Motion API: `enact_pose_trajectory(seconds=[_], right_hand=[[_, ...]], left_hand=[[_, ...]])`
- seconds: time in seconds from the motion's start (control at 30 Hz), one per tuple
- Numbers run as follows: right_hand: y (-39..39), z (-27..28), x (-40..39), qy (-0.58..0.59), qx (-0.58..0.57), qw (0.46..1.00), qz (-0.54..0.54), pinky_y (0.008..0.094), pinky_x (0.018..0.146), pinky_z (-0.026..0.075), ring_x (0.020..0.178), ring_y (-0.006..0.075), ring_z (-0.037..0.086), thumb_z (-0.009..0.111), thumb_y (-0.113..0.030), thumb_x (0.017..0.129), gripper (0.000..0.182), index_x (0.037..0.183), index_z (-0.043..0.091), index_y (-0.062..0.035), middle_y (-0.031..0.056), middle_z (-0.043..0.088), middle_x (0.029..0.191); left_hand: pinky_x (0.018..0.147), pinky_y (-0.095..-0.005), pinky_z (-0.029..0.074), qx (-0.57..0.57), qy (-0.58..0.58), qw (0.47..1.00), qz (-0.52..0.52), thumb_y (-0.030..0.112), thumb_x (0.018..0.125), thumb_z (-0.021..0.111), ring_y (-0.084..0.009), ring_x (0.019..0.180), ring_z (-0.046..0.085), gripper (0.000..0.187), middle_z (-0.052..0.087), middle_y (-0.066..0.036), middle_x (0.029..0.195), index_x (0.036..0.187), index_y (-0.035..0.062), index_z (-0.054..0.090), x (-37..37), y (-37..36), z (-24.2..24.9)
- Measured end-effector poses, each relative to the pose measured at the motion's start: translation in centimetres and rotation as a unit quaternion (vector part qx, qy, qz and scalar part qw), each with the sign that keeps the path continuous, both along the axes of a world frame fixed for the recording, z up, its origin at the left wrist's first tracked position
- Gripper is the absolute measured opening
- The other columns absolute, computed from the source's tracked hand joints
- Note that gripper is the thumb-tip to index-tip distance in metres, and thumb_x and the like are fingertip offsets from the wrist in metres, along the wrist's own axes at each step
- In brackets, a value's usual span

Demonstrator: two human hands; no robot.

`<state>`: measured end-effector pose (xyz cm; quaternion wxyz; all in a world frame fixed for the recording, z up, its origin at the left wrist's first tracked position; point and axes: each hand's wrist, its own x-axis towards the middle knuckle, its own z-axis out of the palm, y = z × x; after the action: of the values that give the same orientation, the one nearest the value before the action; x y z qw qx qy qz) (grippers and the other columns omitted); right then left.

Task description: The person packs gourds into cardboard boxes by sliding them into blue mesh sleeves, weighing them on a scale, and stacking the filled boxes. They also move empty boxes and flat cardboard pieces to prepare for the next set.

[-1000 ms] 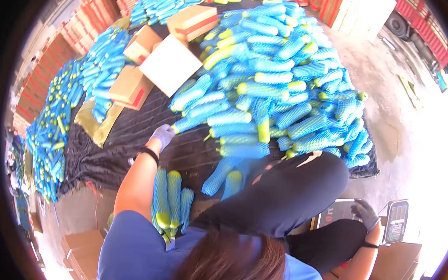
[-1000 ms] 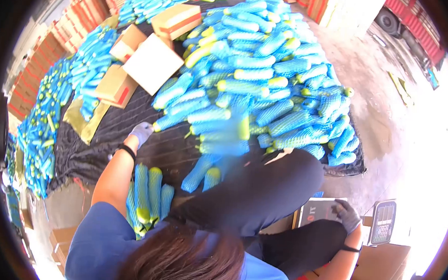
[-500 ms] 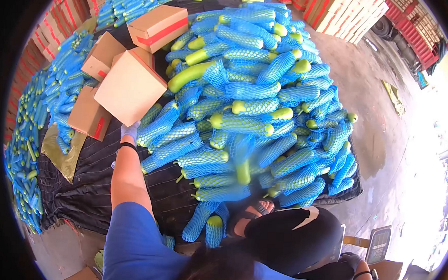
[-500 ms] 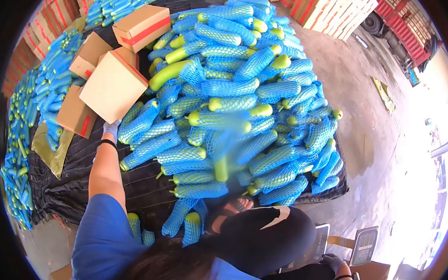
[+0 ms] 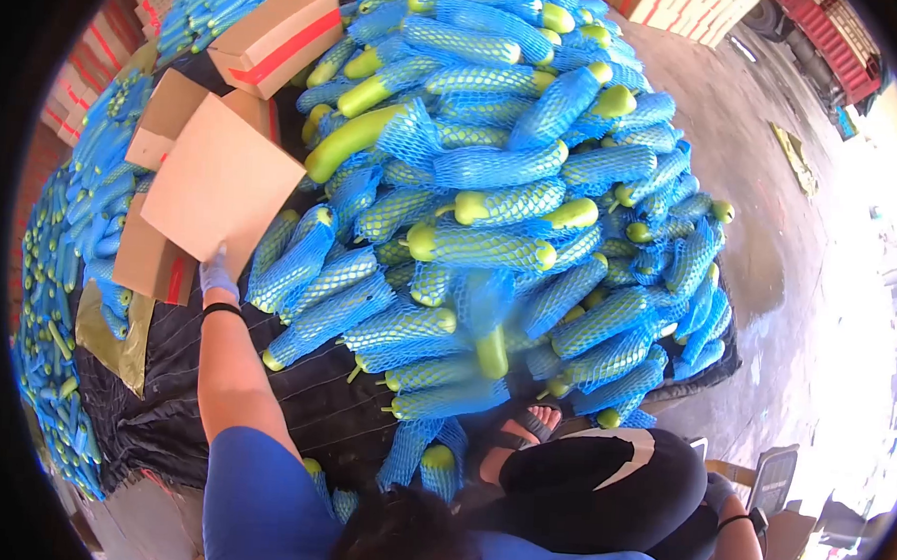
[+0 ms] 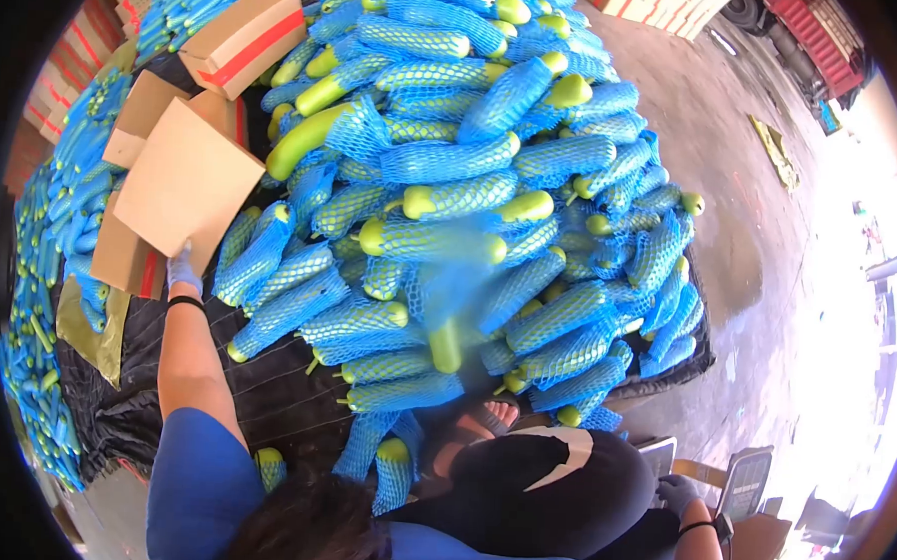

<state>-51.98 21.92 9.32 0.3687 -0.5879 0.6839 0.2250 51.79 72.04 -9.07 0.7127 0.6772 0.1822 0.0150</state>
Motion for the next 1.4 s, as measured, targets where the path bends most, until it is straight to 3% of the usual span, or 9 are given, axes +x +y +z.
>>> enact_pose_trajectory(seconds=[0.13,0.27,0.5,0.67,0.93,1.1,1.17,1.33,1.4], right_hand=[[1.8,3.1,3.6,0.044,-0.044,0.996,0.067,0.0339,0.083,0.055,0.091,0.0219,0.071,0.066,-0.019,0.088,0.036,0.121,0.068,-0.0050,0.0137,0.074,0.104],[3.9,5.7,7.1,0.130,-0.078,0.963,0.224,0.0391,0.093,0.053,0.103,0.0323,0.068,0.064,-0.030,0.088,0.038,0.121,0.068,-0.0118,0.0158,0.071,0.110],[1.8,8.3,9.2,-0.274,-0.275,0.914,0.121,0.0331,0.099,0.049,0.113,0.0212,0.064,0.062,-0.006,0.088,0.041,0.129,0.061,-0.0050,0.0122,0.069,0.120],[1.8,20.2,14.6,-0.478,-0.294,0.828,-0.009,0.0350,0.092,0.048,0.113,0.0186,0.060,0.057,-0.053,0.095,0.068,0.146,0.046,-0.0086,0.0099,0.065,0.124],[3.5,13.1,-2.7,-0.357,-0.281,0.847,-0.275,0.0269,0.061,0.054,0.070,0.0135,0.067,0.075,-0.019,0.085,0.029,0.110,0.068,-0.0050,0.0023,0.070,0.087],[11.8,9.2,-13.4,-0.274,-0.238,0.844,-0.395,0.0279,0.059,0.055,0.074,0.0133,0.068,0.069,-0.017,0.088,0.028,0.115,0.066,-0.0093,0.0038,0.070,0.094],[13.1,7.0,-17.6,-0.285,-0.226,0.830,-0.422,0.0277,0.059,0.055,0.075,0.0133,0.068,0.070,-0.020,0.087,0.031,0.116,0.066,-0.0107,0.0039,0.070,0.097],[14.1,7.3,-18.9,-0.169,-0.127,0.895,-0.393,0.0323,0.069,0.058,0.086,0.0132,0.068,0.069,-0.021,0.088,0.035,0.121,0.064,-0.0123,0.0031,0.070,0.103],[13.5,7.0,-20.3,-0.155,-0.090,0.899,-0.400,0.0359,0.083,0.057,0.100,0.0193,0.068,0.070,-0.022,0.088,0.050,0.135,0.055,-0.0101,0.0105,0.070,0.110]], left_hand=[[0.095,-0.0363,0.048,0.028,-0.212,0.976,-0.045,0.015,0.092,0.071,-0.0225,0.109,0.060,0.038,0.065,-0.009,0.123,0.127,0.0071,0.060,-4.3,-4.1,7.6],[0.090,-0.0412,0.048,0.512,-0.394,0.758,-0.093,0.014,0.092,0.069,-0.0322,0.099,0.062,0.030,0.065,-0.018,0.108,0.115,-0.0039,0.062,-18.4,-8.5,18.7],[0.084,-0.0451,0.045,0.410,-0.685,0.503,-0.331,0.018,0.088,0.062,-0.0328,0.092,0.058,0.026,0.059,-0.013,0.096,0.112,0.0085,0.067,-33.4,-19.0,30.8],[0.076,-0.0428,0.044,0.292,-0.757,0.305,-0.498,0.012,0.074,0.065,-0.0281,0.083,0.057,0.028,0.053,-0.006,0.086,0.102,0.0153,0.065,-44.2,-32.7,36.8],[0.075,-0.0397,0.048,0.089,-0.796,0.034,-0.598,0.017,0.078,0.060,-0.0247,0.083,0.061,0.018,0.058,-0.004,0.084,0.095,0.0141,0.064,-65.6,-42.6,38.3],[0.089,-0.0445,0.048,-0.105,-0.658,0.283,-0.691,0.013,0.081,0.065,-0.0335,0.095,0.062,0.033,0.063,-0.012,0.096,0.114,0.0105,0.063,-70.7,-45.3,31.8],[0.094,-0.0451,0.049,0.204,-0.573,0.320,-0.726,0.019,0.086,0.064,-0.0366,0.105,0.061,0.034,0.065,-0.017,0.113,0.119,0.0085,0.063,-68.9,-49.5,23.9],[0.106,-0.0404,0.045,0.678,-0.320,-0.197,-0.631,0.062,0.090,0.053,-0.0246,0.127,0.058,0.066,0.060,-0.007,0.138,0.136,0.0142,0.061,-64.7,-54.1,10.3],[0.113,-0.0428,0.040,0.706,-0.157,0.166,-0.671,0.045,0.071,0.082,-0.0307,0.136,0.046,0.114,0.043,-0.018,0.150,0.152,0.0189,0.005,-64.1,-51.1,6.4]])
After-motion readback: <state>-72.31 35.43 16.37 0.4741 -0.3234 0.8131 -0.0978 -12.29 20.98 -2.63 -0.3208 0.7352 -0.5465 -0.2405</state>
